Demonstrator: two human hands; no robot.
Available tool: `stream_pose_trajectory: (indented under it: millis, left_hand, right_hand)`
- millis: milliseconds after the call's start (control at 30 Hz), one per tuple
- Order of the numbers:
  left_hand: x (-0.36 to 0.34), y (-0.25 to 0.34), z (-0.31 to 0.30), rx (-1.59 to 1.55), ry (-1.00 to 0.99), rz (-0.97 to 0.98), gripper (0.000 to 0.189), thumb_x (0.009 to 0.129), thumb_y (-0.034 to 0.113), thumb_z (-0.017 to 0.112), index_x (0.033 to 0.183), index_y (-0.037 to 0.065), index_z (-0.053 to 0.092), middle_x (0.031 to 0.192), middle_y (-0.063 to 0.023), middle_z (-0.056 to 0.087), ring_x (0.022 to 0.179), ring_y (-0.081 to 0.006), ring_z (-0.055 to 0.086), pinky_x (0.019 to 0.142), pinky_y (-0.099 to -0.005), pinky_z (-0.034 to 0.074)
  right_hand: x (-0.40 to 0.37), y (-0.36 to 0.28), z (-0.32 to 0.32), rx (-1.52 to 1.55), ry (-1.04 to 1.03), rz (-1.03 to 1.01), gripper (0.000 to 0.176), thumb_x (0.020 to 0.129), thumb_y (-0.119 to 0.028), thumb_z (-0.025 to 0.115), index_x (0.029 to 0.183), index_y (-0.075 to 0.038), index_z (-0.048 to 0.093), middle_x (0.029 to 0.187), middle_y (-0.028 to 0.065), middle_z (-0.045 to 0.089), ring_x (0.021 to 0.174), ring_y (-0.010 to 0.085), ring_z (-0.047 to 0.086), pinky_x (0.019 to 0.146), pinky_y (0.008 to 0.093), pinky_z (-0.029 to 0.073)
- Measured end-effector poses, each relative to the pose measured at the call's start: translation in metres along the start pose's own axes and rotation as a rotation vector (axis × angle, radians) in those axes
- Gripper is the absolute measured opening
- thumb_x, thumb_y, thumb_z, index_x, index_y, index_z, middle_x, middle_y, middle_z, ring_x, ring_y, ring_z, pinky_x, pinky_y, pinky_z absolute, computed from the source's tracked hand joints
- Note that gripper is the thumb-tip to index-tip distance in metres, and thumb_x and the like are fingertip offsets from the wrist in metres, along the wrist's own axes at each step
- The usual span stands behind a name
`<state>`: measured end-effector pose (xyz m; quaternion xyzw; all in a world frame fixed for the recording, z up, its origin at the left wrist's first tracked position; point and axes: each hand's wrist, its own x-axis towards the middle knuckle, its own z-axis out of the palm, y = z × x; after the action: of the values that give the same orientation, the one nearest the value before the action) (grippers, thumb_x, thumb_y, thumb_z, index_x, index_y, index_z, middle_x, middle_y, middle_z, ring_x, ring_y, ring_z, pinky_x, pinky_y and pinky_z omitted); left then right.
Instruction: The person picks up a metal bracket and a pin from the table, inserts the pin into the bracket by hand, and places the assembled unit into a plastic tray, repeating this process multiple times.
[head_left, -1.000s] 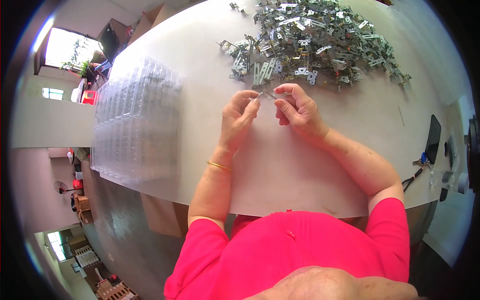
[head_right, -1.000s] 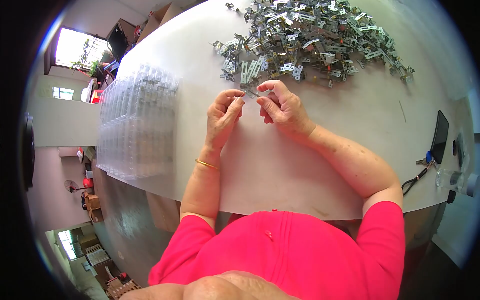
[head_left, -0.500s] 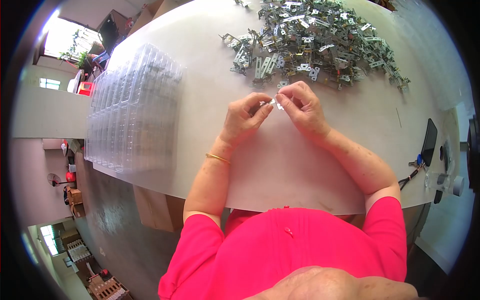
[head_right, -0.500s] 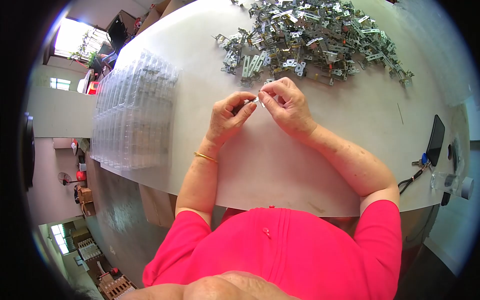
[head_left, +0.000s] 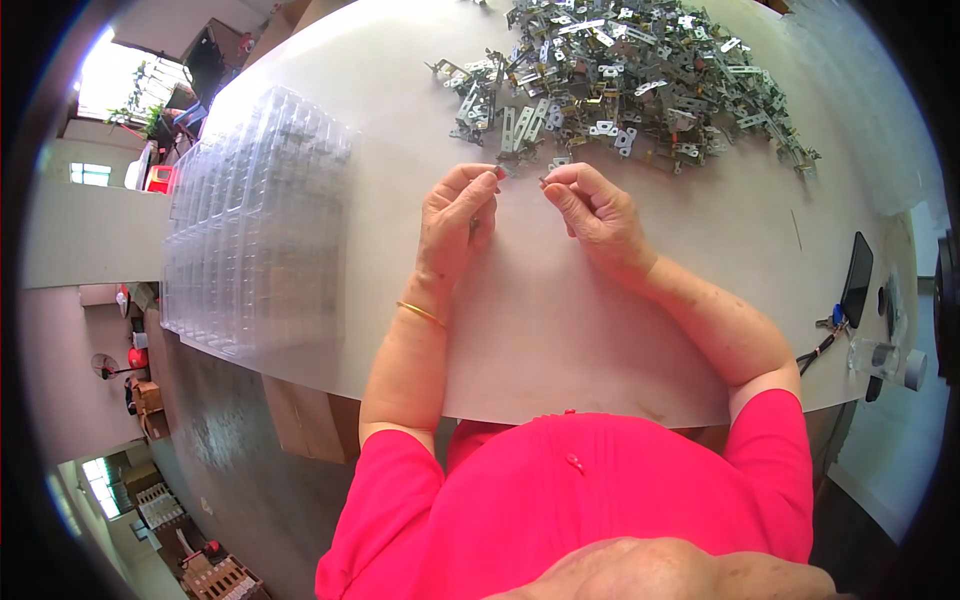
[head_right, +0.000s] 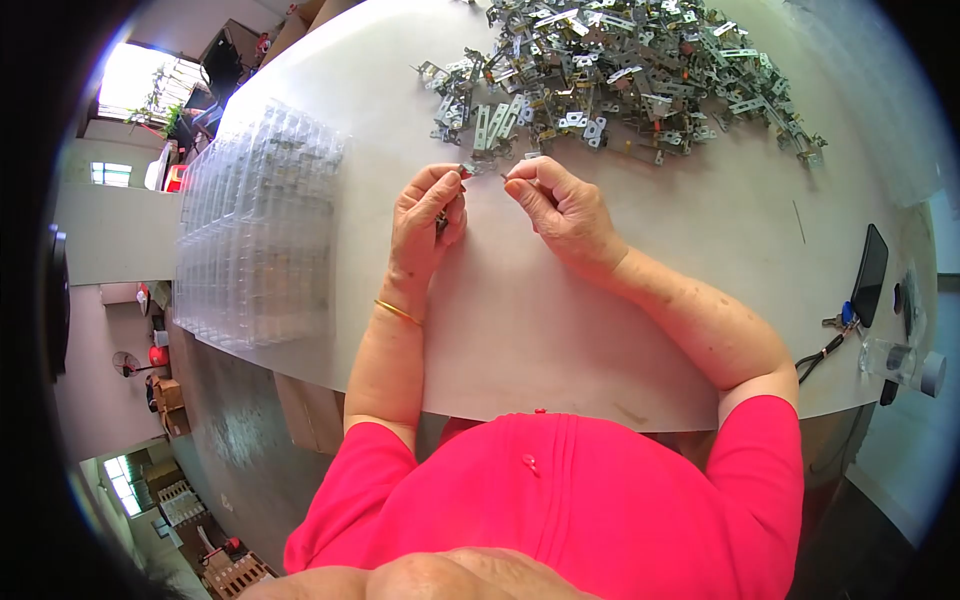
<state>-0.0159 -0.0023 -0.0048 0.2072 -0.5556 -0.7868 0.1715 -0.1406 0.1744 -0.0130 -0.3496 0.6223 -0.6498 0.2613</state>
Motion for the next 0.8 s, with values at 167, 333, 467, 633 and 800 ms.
stream_pose_trajectory:
  millis: [167, 333, 467, 633, 800]
  left_hand:
    - [0.002, -0.004, -0.005, -0.006, -0.051, 0.01, 0.016, 0.103, 0.02, 0.065, 0.11, 0.006, 0.068, 0.066, 0.0009, 0.056, 0.049, -0.005, 0.042, 0.043, -0.0209, 0.031]
    - [0.0, -0.003, 0.0, -0.009, -0.048, 0.01, 0.017, 0.103, 0.018, 0.065, 0.109, 0.003, 0.068, 0.072, 0.0045, 0.056, 0.05, -0.0028, 0.043, 0.043, -0.0204, 0.031]
    - [0.0, -0.004, 0.0, 0.021, -0.052, 0.023, 0.014, 0.104, 0.019, 0.064, 0.11, 0.007, 0.069, 0.066, 0.001, 0.056, 0.049, -0.0046, 0.042, 0.043, -0.0205, 0.031]
    - [-0.003, -0.001, 0.003, 0.038, -0.035, 0.041, 0.014, 0.102, 0.016, 0.066, 0.11, 0.005, 0.069, 0.071, 0.0042, 0.057, 0.051, -0.002, 0.042, 0.044, -0.0199, 0.031]
    - [-0.001, -0.002, -0.002, 0.16, -0.101, 0.085, 0.015, 0.103, 0.016, 0.065, 0.109, 0.004, 0.07, 0.069, 0.0043, 0.055, 0.052, -0.0021, 0.042, 0.044, -0.0196, 0.03]
  right_hand:
    - [0.001, 0.004, 0.003, 0.003, 0.0, -0.002, 0.015, 0.105, -0.019, 0.064, 0.113, -0.007, 0.065, 0.075, -0.0038, 0.061, 0.065, 0.0035, 0.054, 0.058, 0.0222, 0.046]
    - [0.001, 0.002, 0.003, -0.001, -0.007, 0.003, 0.013, 0.105, -0.016, 0.063, 0.113, -0.005, 0.065, 0.079, -0.002, 0.063, 0.067, 0.0044, 0.056, 0.06, 0.0225, 0.047]
    - [0.0, 0.0, 0.002, -0.003, -0.024, 0.048, 0.013, 0.106, -0.015, 0.061, 0.115, -0.005, 0.063, 0.08, -0.0011, 0.064, 0.068, 0.0048, 0.057, 0.06, 0.0227, 0.047]
    - [-0.001, -0.012, -0.001, 0.046, -0.079, 0.194, 0.017, 0.107, -0.015, 0.058, 0.122, -0.007, 0.059, 0.078, -0.0004, 0.062, 0.067, 0.005, 0.056, 0.057, 0.0228, 0.048]
    - [-0.001, -0.007, 0.0, 0.099, -0.098, 0.133, 0.019, 0.108, -0.012, 0.052, 0.126, -0.006, 0.056, 0.083, 0.0019, 0.062, 0.067, 0.0065, 0.057, 0.057, 0.0241, 0.051]
